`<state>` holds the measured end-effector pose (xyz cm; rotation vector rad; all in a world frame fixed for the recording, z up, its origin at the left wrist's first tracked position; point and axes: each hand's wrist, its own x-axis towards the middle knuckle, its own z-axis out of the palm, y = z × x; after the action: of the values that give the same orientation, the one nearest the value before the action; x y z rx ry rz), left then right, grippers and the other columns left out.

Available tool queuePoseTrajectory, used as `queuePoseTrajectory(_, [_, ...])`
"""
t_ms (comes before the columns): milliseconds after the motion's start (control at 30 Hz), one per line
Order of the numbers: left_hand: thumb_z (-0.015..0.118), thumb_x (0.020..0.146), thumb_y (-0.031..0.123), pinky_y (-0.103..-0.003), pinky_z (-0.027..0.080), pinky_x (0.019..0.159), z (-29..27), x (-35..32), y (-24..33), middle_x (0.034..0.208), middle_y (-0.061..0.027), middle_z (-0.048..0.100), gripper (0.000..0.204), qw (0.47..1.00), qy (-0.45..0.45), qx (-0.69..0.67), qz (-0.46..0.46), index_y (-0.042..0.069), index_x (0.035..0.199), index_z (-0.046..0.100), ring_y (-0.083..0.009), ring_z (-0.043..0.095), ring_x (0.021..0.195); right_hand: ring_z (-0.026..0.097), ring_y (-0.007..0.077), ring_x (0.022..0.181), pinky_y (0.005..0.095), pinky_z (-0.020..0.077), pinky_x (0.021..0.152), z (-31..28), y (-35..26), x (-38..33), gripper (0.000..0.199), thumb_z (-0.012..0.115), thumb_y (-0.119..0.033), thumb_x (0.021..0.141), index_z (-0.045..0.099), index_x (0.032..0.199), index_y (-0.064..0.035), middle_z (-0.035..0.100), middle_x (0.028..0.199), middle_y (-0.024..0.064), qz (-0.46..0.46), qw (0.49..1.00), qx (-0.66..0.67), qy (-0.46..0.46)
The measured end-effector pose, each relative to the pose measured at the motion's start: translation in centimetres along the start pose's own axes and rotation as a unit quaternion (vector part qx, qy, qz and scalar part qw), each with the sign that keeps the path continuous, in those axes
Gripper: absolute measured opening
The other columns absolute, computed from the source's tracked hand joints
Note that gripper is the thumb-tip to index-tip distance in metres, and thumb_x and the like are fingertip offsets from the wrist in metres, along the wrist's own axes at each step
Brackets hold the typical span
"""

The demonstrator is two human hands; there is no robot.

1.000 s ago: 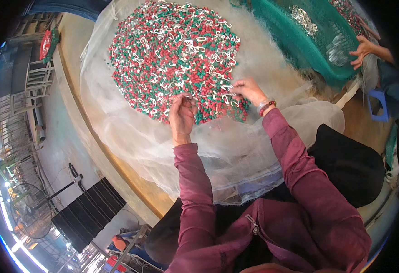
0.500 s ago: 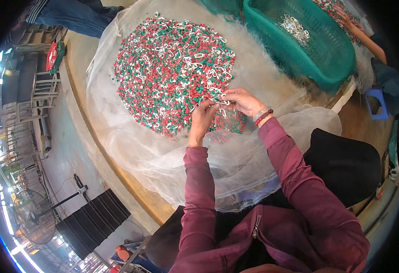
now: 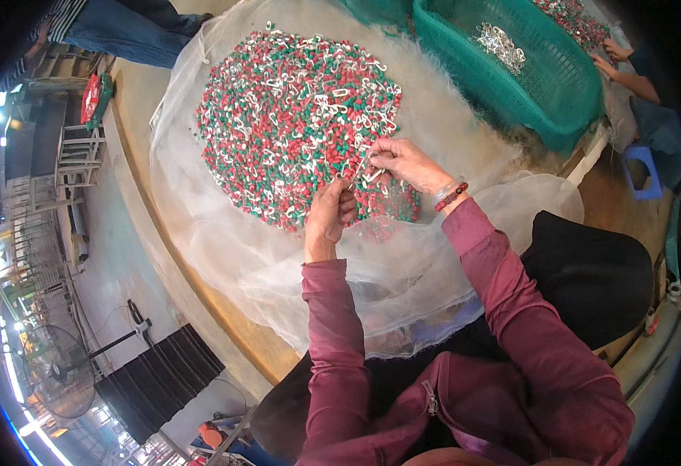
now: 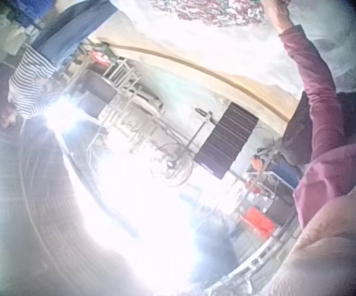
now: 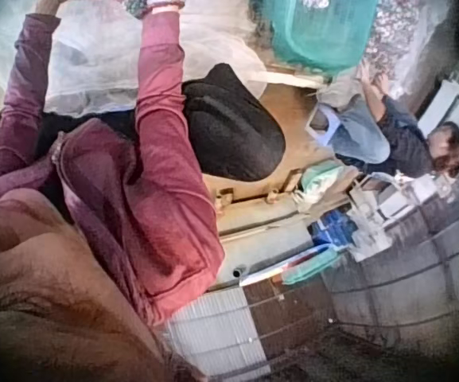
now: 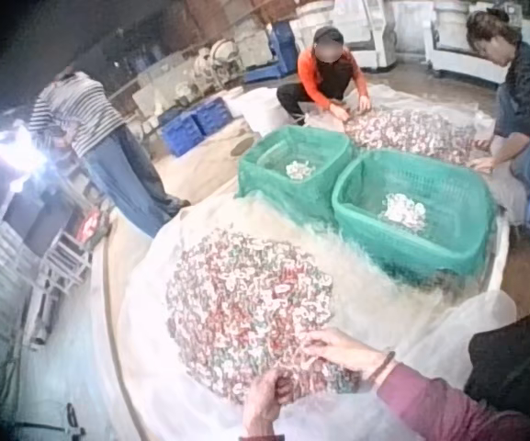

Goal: The person sits on the floor and sorts small red, green, and white plastic pieces by hand, picking them from a large pile on a white sheet and placing selected pieces into a green basket. The person repeatedly picks, inspects, and transfers pieces throughout the clip.

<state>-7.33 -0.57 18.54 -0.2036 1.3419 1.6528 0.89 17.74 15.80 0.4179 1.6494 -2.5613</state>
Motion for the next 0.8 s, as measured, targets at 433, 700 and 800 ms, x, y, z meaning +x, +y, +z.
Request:
queuePoseTrajectory(433, [0.056,0.092,0.020,-0.019,0.026,0.043,0.2,1.2,-1.9,0.065,0.0056,0.036,0.015,0.999,-0.026,-0.019,0.042,0.006,0.086,0.053,-0.0037,0.032,0.053,0.059,0.0062,0.071,0.0179,0.0422,0.056,-1.7,-0.2,0.2,0.013,0.059,-0.014,0.090,0.061,0.098,-0.0029,0.063,0.081,0.0005,-0.012,0.998,-0.062,-0.004])
queuePoseTrajectory(700, [0.054,0.094,0.022,-0.019,0.024,0.043,0.5,-0.2,-1.0,0.062,0.0071,0.035,0.015,0.985,-0.073,0.133,0.080,0.009,0.089,0.052,-0.0032,0.029,0.050,0.061,0.0088,0.067,0.0210,0.0472,0.059,-1.5,-0.4,-0.4,0.011,0.060,-0.010,0.088,0.062,0.092,-0.0003,0.065,0.081,0.0038,-0.063,0.998,0.028,0.003])
queuePoseTrajectory(800, [0.053,0.095,0.022,-0.019,0.026,0.043,1.3,-0.5,-1.7,0.061,0.0083,0.038,0.017,0.964,0.003,0.204,0.167,0.007,0.088,0.053,-0.0012,0.032,0.049,0.060,0.0081,0.068,0.0202,0.0457,0.058,-1.2,-0.9,-0.7,0.011,0.061,-0.010,0.088,0.062,0.093,-0.0004,0.065,0.082,0.0036,-0.039,0.998,0.049,0.010])
